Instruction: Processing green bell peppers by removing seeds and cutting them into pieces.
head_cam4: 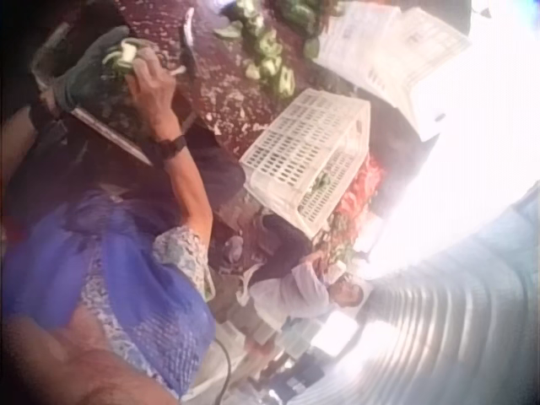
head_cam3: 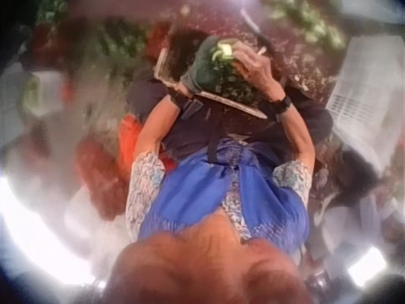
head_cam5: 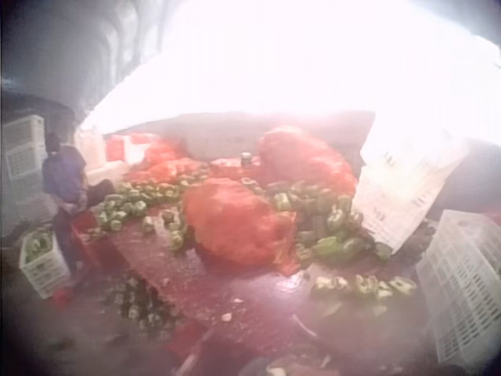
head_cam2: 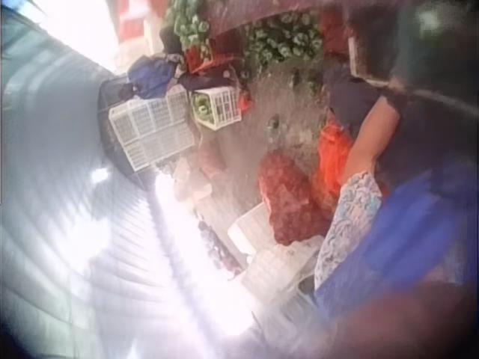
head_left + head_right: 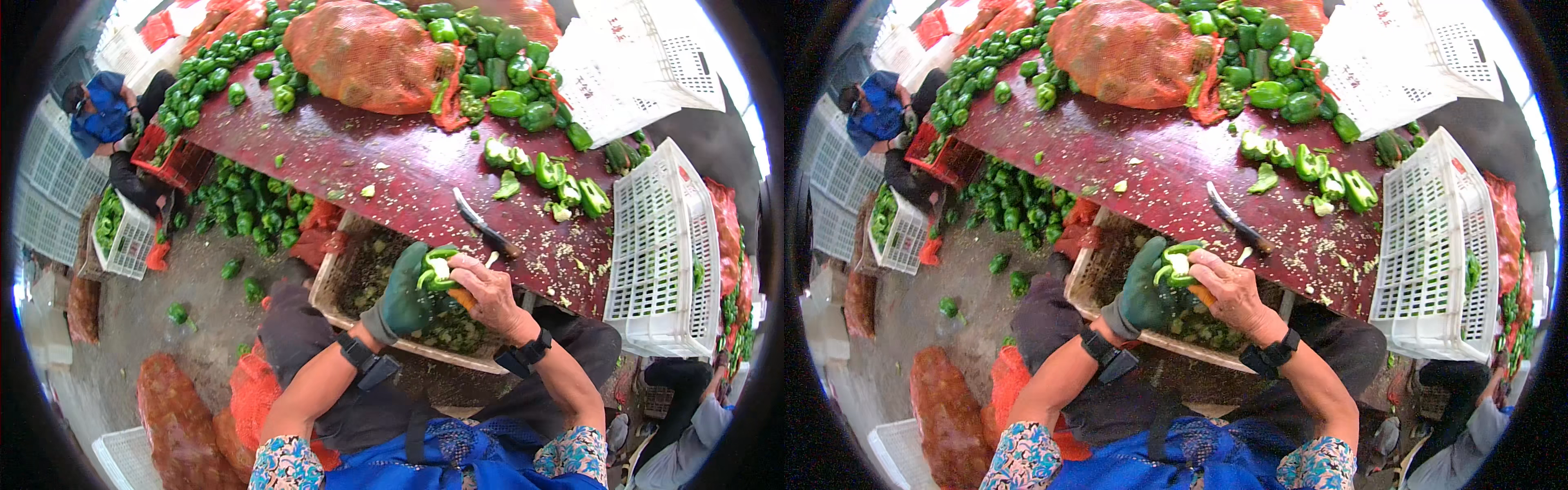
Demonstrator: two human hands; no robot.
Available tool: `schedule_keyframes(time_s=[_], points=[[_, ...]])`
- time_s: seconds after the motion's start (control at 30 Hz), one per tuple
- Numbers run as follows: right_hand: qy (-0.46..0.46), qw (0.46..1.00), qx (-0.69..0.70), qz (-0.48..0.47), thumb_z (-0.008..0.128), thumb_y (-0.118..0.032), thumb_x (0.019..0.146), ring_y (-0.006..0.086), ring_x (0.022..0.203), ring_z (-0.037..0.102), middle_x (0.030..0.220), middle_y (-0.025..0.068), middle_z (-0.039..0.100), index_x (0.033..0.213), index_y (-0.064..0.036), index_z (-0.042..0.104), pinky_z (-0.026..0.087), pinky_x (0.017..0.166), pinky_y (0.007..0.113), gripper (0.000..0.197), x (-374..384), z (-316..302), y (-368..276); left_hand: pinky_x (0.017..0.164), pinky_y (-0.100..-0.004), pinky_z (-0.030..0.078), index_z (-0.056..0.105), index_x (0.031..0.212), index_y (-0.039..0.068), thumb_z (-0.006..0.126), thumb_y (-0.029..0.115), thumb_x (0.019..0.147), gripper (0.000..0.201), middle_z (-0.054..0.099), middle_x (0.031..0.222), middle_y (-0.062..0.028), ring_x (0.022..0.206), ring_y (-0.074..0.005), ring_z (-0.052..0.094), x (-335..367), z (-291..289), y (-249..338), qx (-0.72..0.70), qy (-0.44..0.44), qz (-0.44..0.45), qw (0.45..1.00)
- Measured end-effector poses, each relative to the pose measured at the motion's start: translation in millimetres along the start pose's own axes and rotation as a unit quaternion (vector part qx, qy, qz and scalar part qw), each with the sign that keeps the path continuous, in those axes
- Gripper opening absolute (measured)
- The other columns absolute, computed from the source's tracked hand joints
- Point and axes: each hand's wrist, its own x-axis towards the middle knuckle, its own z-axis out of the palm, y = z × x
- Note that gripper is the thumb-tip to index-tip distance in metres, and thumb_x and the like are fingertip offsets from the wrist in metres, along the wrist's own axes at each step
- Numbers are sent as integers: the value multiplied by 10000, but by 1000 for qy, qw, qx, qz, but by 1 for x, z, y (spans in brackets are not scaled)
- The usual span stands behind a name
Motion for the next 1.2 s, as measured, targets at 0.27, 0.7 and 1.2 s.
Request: schedule_keyframes(time_s=[0.27,0.7,1.2], points=[[-14,1000,1,27,805,-263,753,325,1043,667,1172,164,657,1034,-45,648,561,849,387,388,12,4,-37,1152,-418,313,406,1443,104,710,130,818,695,413,1489,-122,1374,-279,401,-14,-15,16,257,-37,31,965],[33,983,-172,63,568,-396,892,413,980,542,1066,195,611,1086,74,585,405,881,512,508,14,61,-38,1165,-414,269,311,1516,80,682,226,874,755,287,1574,-109,1435,-260,308,-25,-53,-73,109,79,3,991],[46,994,-14,97,688,-123,758,343,890,624,966,165,625,1032,-36,598,502,741,430,301,15,98,-49,1057,-368,424,484,1324,63,460,151,1003,334,543,1299,-87,1205,-211,523,-47,-53,-20,202,112,-64,971]])
